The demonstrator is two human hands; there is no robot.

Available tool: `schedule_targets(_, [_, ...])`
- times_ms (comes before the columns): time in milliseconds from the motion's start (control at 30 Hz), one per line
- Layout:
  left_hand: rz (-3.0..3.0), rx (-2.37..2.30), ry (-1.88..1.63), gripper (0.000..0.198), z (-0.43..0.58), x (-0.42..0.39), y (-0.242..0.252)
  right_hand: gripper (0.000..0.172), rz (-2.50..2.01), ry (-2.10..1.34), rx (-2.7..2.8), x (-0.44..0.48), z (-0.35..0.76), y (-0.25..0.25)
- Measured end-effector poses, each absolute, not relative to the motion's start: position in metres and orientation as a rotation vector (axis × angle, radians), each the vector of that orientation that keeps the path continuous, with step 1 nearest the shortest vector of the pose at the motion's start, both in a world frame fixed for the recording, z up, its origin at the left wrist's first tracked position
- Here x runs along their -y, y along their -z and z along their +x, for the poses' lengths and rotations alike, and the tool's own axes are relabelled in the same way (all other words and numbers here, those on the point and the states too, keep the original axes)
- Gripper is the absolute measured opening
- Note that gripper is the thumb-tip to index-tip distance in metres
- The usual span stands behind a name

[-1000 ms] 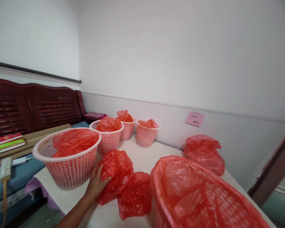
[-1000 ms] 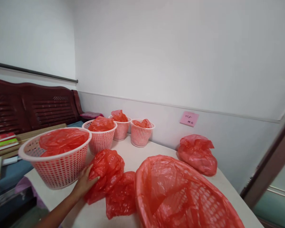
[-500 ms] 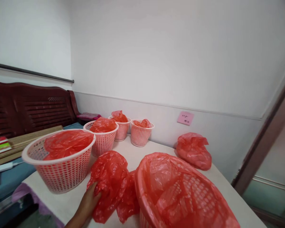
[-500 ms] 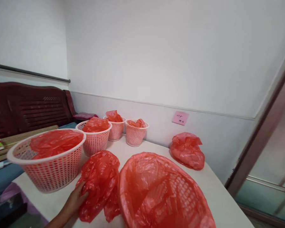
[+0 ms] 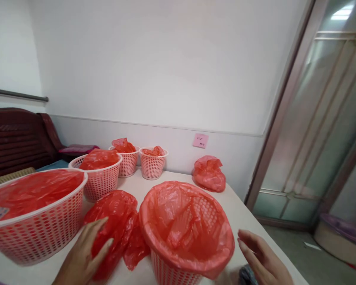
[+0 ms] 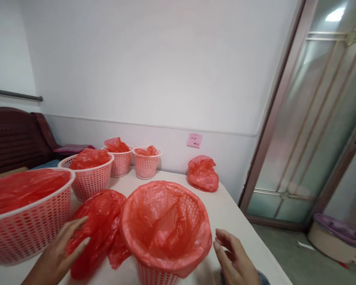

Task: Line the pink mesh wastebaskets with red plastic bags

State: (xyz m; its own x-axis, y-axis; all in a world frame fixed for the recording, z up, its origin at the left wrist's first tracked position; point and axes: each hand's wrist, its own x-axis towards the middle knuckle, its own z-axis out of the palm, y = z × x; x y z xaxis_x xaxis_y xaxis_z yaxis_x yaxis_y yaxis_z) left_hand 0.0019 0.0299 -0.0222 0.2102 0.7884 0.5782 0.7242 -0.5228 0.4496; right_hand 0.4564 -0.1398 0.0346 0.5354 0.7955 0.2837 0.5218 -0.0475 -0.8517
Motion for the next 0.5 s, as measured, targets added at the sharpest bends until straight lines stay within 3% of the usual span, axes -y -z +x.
schedule_targets(100, [2.766, -1.243, -1.265, 0.063, 0.052, -0.001, -0.012, 0.079, -1.625, -0.678, 0.85, 0.123, 0.453, -0.033])
schedule_targets(200, [3.016, -1.059, -1.146, 0.076, 0.092, 0.011, -0.028, 0.066, -1.487, -0.997, 0.685, 0.115, 0.437, -0.035])
schedule_targets(300, [3.062, -0.929, -1.059, 0.055, 0.111, 0.009, -0.031, 0.042, -1.286, -1.169, 0.658, 0.118, 0.427, -0.038])
schedule_targets(400, [3.046, -0.788, -1.067, 0.038, 0.115, 0.005, -0.032, 0.042, -1.239, -1.157, 0.679, 0.125, 0.429, -0.04])
schedule_targets(500, [3.056, -0.685, -1.05, 0.034, 0.113, 0.004, -0.041, 0.046, -1.367, -1.086, 0.749, 0.129, 0.439, -0.041])
